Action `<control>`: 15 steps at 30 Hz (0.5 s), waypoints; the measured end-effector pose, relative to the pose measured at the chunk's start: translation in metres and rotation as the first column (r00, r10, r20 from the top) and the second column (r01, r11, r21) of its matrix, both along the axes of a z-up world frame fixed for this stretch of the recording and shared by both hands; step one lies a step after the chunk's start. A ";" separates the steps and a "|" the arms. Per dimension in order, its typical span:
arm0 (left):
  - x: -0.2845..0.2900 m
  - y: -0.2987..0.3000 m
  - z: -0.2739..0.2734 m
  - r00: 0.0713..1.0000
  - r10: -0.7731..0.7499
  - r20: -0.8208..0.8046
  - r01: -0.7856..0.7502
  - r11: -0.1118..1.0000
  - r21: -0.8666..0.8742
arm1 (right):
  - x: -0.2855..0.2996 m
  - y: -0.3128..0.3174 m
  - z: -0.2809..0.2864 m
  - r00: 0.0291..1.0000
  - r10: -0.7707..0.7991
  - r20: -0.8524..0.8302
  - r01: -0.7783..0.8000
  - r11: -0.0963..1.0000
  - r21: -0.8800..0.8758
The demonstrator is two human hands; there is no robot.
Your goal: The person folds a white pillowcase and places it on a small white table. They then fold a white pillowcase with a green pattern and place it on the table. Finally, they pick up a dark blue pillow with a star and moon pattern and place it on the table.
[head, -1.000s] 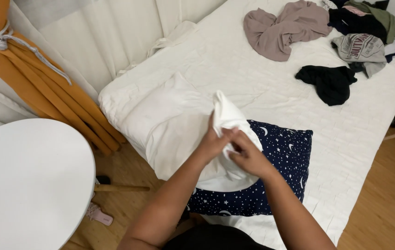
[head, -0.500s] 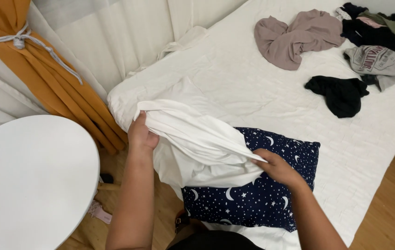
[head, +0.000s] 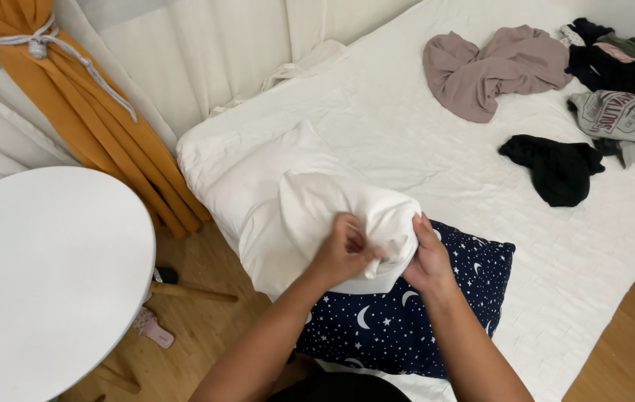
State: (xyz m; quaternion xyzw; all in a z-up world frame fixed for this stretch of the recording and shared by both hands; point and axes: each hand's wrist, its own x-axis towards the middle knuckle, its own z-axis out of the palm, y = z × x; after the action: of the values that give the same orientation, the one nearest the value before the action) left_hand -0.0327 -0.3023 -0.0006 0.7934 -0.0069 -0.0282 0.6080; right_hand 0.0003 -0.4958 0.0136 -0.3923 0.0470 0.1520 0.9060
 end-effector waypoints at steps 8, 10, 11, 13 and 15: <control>-0.016 0.011 0.017 0.978 -0.209 -0.013 0.209 0.978 0.013 | 0.024 -0.048 0.014 0.955 -0.293 -0.035 0.280 0.937 -0.209; -0.014 0.022 0.024 0.988 -0.150 -0.045 0.149 0.988 -0.035 | 0.024 -0.064 0.008 0.924 -0.383 0.011 0.366 0.872 -0.325; -0.012 0.026 0.034 1.000 -0.021 0.001 0.021 0.998 -0.061 | 0.020 -0.065 0.007 0.898 -0.412 0.158 0.425 0.715 -0.555; -0.009 0.030 0.047 0.992 0.115 0.044 -0.111 0.989 -0.095 | 0.006 -0.051 0.015 0.869 -0.388 0.308 0.478 0.495 -0.725; -0.002 0.026 0.052 0.930 0.251 0.269 -0.251 0.967 -0.034 | -0.014 -0.026 0.031 0.936 -0.104 0.337 0.349 0.406 -0.844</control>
State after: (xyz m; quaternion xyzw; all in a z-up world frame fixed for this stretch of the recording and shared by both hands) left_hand -0.0348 -0.2759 0.0513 0.7843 0.0116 0.1586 0.5996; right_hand -0.0134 -0.5215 0.0450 -0.8150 0.0673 -0.0678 0.5715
